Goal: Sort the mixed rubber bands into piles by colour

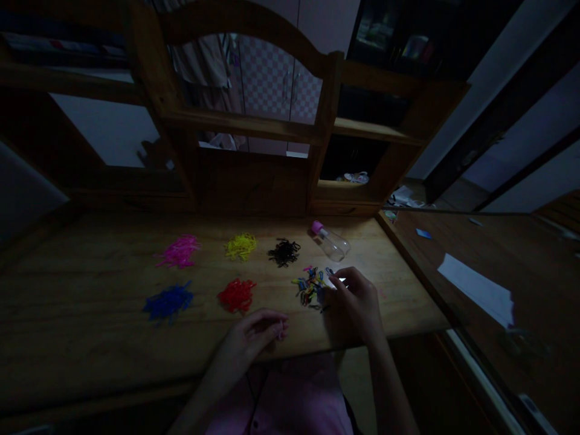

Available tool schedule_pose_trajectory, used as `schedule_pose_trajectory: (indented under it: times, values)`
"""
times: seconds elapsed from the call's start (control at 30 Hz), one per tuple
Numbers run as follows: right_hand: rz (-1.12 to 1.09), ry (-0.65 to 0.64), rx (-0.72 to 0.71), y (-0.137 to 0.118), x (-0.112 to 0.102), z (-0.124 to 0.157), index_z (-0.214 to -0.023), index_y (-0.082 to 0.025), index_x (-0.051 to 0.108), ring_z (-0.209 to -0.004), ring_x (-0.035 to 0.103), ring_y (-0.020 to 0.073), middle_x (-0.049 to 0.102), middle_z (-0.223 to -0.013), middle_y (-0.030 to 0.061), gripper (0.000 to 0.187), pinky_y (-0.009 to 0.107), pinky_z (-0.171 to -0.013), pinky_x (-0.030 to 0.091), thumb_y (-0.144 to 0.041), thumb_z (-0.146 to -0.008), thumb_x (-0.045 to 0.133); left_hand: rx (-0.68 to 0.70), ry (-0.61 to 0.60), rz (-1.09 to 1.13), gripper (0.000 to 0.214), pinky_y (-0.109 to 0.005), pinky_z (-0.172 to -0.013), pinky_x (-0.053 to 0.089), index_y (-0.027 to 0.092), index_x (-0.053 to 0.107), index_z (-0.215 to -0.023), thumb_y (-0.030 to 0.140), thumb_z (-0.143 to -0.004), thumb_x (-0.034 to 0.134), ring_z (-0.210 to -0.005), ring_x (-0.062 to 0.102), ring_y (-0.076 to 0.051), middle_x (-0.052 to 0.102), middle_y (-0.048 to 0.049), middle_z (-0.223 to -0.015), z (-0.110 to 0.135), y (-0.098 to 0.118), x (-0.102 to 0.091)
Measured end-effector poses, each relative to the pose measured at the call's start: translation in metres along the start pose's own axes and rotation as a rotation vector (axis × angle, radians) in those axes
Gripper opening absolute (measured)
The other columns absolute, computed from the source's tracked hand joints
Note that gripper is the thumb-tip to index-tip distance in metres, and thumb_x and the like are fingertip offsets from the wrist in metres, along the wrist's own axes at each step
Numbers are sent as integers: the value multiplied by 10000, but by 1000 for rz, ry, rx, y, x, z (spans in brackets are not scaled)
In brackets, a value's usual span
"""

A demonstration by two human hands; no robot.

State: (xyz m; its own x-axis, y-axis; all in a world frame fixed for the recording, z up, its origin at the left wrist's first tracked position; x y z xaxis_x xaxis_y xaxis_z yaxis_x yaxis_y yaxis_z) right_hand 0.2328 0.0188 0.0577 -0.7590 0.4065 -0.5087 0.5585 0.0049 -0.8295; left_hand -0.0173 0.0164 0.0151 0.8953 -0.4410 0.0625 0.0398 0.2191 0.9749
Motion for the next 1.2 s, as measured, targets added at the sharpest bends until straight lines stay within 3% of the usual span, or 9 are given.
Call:
schedule_pose_trajectory:
  times: [0.13, 0.27, 0.43, 0.67, 0.83, 1.1, 1.2]
  values:
    - [-14, 0, -15, -1, 2, -4, -928, -196, 647, -712, 633, 174, 700, -895, 50, 240, 261, -607, 467, -421, -876, 580, -10, -1, 0, 246, -256, -731, 496, 174, 700, -979, 363, -838, 632, -860, 649, -189, 704, -72, -908, -1, -1, 0]
    - [74, -100, -104, -5, 17, -14, -1050, -218, 662, -759, 642, 168, 705, -937, 40, 206, 261, -656, 471, -277, -901, 533, -7, 2, -4, 245, -258, -733, 495, 171, 699, -974, 364, -838, 631, -851, 647, -187, 704, -72, -906, -1, -1, 0]
    - [322, -226, -197, -8, 39, -25, -927, -237, 712, -785, 639, 170, 697, -905, 36, 173, 260, -700, 445, -180, -873, 558, 2, 10, -3, 239, -245, -707, 492, 170, 696, -964, 363, -836, 635, -837, 643, -180, 697, -62, -888, -1, 0, 1]
    - [427, -218, -229, -15, 42, -31, -856, -219, 678, -757, 618, 165, 667, -879, 41, 112, 248, -666, 416, -178, -869, 574, 7, -3, 12, 238, -243, -701, 492, 177, 701, -958, 370, -835, 635, -831, 641, -179, 697, -62, -889, 0, 1, 2]
    - [325, -213, -187, -13, 37, -29, -775, -208, 667, -730, 604, 164, 658, -842, 38, 76, 256, -664, 432, -220, -835, 621, 16, -1, 23, 247, -243, -707, 490, 171, 708, -956, 371, -829, 639, -835, 643, -184, 701, -68, -883, 1, 2, 2]
    - [120, -170, -64, 0, 19, -23, -857, -197, 661, -605, 601, 159, 659, -703, 12, 174, 244, -539, 436, -353, -848, 585, 17, 3, 2, 237, -247, -710, 486, 174, 703, -945, 371, -829, 642, -839, 642, -185, 701, -62, -866, 0, 4, 2]
    - [73, -155, -54, -3, 14, -20, -873, -194, 672, -612, 606, 156, 691, -767, 25, 173, 246, -544, 451, -340, -833, 589, 1, -1, 7, 246, -247, -692, 487, 174, 702, -954, 376, -826, 643, -832, 639, -186, 698, -64, -875, 0, 2, 2]
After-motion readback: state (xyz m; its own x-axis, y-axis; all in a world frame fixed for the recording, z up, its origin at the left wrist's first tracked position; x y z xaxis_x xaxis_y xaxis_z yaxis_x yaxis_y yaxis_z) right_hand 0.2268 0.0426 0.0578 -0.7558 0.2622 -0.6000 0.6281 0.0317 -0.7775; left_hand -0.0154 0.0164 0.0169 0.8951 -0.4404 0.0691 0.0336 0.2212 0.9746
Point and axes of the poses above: each hand's wrist, its own z-axis away from the middle knuckle, its own x-axis out of the palm, y = z × x, the point moved 6 cm from there along -z, towards the middle knuckle
